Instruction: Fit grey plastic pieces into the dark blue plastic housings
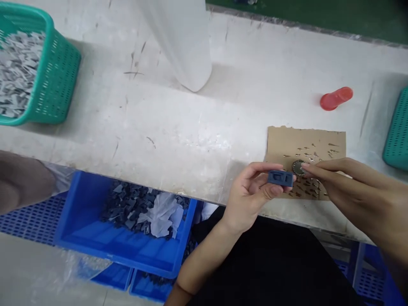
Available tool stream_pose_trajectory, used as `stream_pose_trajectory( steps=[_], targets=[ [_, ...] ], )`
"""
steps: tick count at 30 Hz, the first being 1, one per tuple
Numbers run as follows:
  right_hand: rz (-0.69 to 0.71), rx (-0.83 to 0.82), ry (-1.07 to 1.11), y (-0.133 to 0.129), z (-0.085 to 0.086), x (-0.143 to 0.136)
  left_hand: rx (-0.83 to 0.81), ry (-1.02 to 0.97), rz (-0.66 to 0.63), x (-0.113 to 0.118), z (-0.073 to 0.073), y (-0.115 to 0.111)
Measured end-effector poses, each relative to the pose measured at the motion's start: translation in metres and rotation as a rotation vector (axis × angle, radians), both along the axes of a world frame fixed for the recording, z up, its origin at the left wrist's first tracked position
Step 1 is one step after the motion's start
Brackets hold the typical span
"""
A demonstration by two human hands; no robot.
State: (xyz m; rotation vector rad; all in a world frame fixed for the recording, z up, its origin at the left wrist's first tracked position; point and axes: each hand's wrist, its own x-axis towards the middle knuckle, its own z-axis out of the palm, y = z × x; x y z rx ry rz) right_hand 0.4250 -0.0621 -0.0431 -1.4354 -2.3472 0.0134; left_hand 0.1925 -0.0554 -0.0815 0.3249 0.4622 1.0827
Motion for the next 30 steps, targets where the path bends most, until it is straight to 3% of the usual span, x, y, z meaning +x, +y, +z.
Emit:
stream_pose_trajectory(
  steps=[5,10,12,16,19,26,30],
  targets=[
    [-0.06,-0.083,-0.045,-0.003,0.011,0.001,-0.227,-0.318,-0.165,-0.005,0.001,0.0],
    [-0.081,-0.089,-0.02,-0.001,0.015,-0.002,-0.402,-0.371,-0.239,-0.005,0.004,0.0],
    [-0.062,-0.071,-0.043,0.0,0.015,-0.004,-0.352,-0.288,-0.185,-0.004,0.004,0.0],
    [-0.008,-0.017,-0.103,0.0,0.013,-0.004,-0.049,-0.052,-0.014,-0.007,0.001,-0.001],
    [0.03,-0.024,-0.073,0.001,0.01,-0.003,0.079,0.054,0.062,-0.009,-0.002,0.0],
    [0.041,-0.016,-0.16,0.003,0.006,-0.003,0.148,0.144,0.133,-0.007,-0.008,0.0],
    [-0.051,-0.099,-0.031,-0.006,0.016,-0.001,0.151,0.124,0.173,-0.003,-0.008,-0.003]
  ],
)
